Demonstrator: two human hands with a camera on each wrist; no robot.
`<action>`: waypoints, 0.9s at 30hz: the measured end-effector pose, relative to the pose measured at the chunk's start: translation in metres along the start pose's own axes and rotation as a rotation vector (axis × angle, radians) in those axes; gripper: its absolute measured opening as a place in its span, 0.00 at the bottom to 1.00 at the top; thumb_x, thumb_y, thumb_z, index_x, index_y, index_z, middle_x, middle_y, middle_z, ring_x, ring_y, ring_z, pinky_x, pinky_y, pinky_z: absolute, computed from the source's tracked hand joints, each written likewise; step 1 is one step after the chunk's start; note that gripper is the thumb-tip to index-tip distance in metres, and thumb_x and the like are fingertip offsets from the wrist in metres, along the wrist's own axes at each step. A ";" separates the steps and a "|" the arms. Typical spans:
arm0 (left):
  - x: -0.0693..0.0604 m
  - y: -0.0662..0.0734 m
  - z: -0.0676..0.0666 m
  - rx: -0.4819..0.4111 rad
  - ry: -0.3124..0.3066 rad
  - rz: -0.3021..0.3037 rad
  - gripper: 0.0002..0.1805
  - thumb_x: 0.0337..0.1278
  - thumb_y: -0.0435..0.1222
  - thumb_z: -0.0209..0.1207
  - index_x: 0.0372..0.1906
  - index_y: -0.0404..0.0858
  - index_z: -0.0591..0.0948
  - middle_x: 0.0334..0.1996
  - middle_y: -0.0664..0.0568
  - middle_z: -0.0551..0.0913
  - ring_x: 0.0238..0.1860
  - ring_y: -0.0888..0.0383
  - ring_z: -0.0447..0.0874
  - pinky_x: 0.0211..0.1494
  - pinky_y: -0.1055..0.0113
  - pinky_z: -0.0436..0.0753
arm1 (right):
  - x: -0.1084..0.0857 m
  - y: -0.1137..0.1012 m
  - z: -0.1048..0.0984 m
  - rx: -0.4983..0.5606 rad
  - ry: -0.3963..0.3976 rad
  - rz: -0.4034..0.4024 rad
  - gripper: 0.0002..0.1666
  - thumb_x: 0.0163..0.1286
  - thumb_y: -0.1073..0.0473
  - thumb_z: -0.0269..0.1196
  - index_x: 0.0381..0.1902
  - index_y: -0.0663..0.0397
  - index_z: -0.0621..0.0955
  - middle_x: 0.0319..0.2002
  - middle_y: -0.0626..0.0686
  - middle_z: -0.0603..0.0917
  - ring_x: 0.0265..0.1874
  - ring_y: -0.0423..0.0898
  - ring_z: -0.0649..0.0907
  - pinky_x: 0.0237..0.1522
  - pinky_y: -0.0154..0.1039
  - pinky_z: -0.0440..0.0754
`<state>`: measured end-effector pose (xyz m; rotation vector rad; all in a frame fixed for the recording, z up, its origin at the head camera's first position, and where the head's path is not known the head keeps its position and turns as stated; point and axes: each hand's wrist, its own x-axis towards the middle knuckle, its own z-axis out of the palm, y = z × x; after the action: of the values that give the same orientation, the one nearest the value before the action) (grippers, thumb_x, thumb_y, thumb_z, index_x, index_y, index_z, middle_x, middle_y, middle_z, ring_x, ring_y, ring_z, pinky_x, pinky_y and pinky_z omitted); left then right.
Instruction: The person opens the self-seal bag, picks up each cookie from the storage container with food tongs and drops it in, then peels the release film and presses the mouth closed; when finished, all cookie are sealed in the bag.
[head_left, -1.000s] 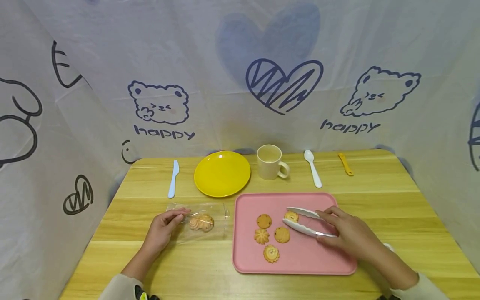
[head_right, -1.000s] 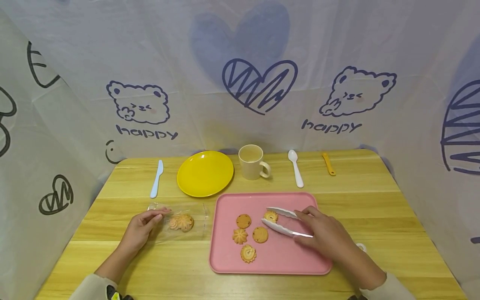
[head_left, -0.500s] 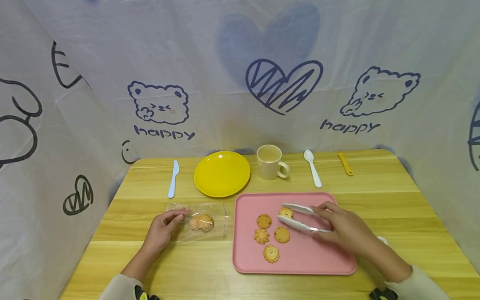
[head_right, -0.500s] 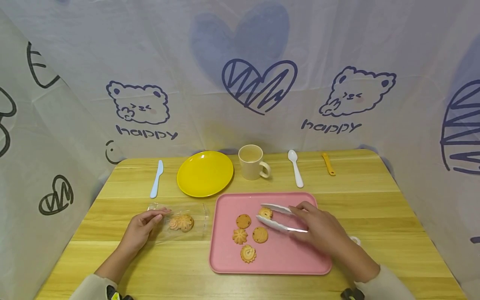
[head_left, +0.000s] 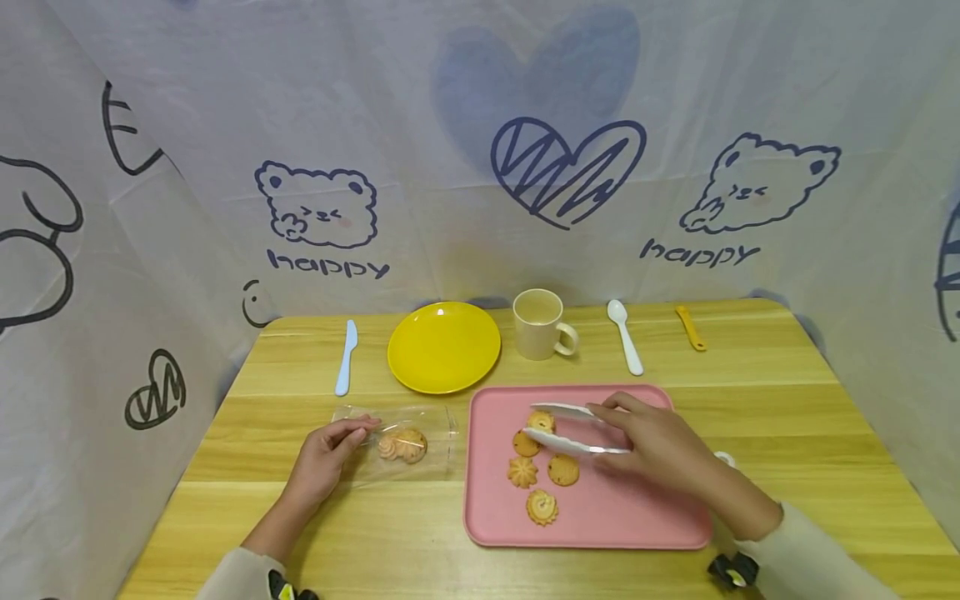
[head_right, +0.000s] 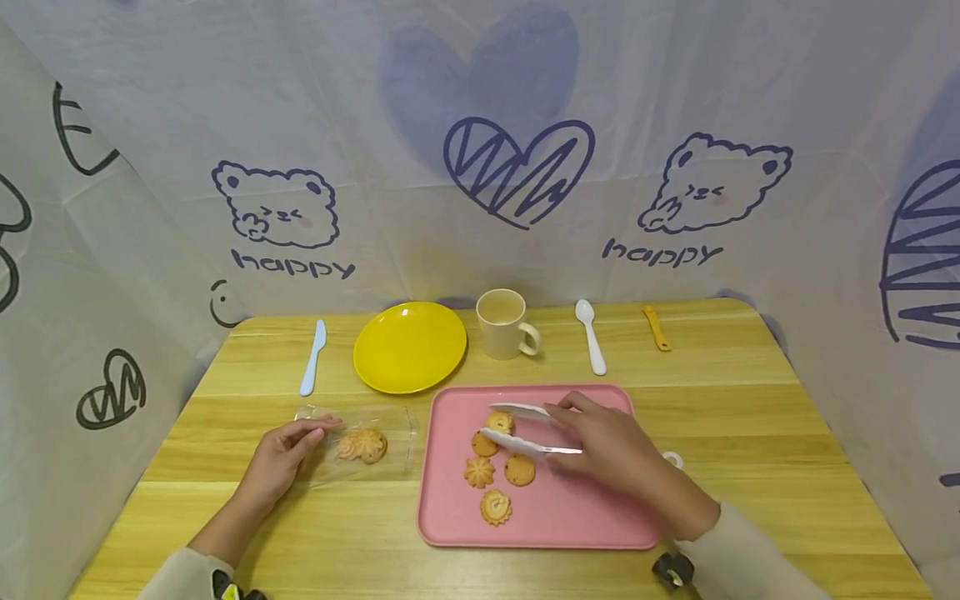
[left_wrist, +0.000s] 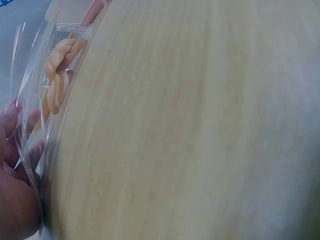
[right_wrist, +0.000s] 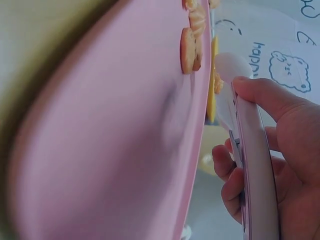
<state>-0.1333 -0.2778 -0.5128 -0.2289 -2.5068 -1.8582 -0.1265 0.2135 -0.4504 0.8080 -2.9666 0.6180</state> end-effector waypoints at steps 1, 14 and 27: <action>0.000 0.000 0.000 0.000 0.000 -0.002 0.14 0.76 0.34 0.57 0.54 0.28 0.85 0.57 0.33 0.84 0.63 0.74 0.75 0.65 0.82 0.74 | 0.002 -0.002 0.000 0.002 -0.004 -0.006 0.39 0.62 0.42 0.76 0.68 0.50 0.81 0.51 0.45 0.81 0.24 0.31 0.68 0.26 0.29 0.69; 0.000 0.000 0.002 0.000 0.014 0.003 0.14 0.75 0.32 0.57 0.52 0.26 0.86 0.55 0.32 0.85 0.62 0.72 0.76 0.64 0.82 0.75 | 0.037 -0.030 0.006 0.022 -0.067 -0.052 0.39 0.63 0.42 0.75 0.70 0.48 0.79 0.59 0.49 0.80 0.28 0.37 0.72 0.29 0.32 0.72; -0.001 0.001 0.003 -0.004 0.014 -0.006 0.14 0.76 0.32 0.57 0.53 0.26 0.85 0.56 0.33 0.85 0.64 0.69 0.76 0.64 0.81 0.75 | 0.066 -0.063 0.017 0.018 -0.113 -0.153 0.38 0.65 0.42 0.74 0.69 0.50 0.80 0.58 0.49 0.81 0.35 0.42 0.79 0.38 0.40 0.82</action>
<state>-0.1319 -0.2752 -0.5131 -0.2077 -2.4984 -1.8602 -0.1512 0.1255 -0.4353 1.0950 -2.9631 0.6118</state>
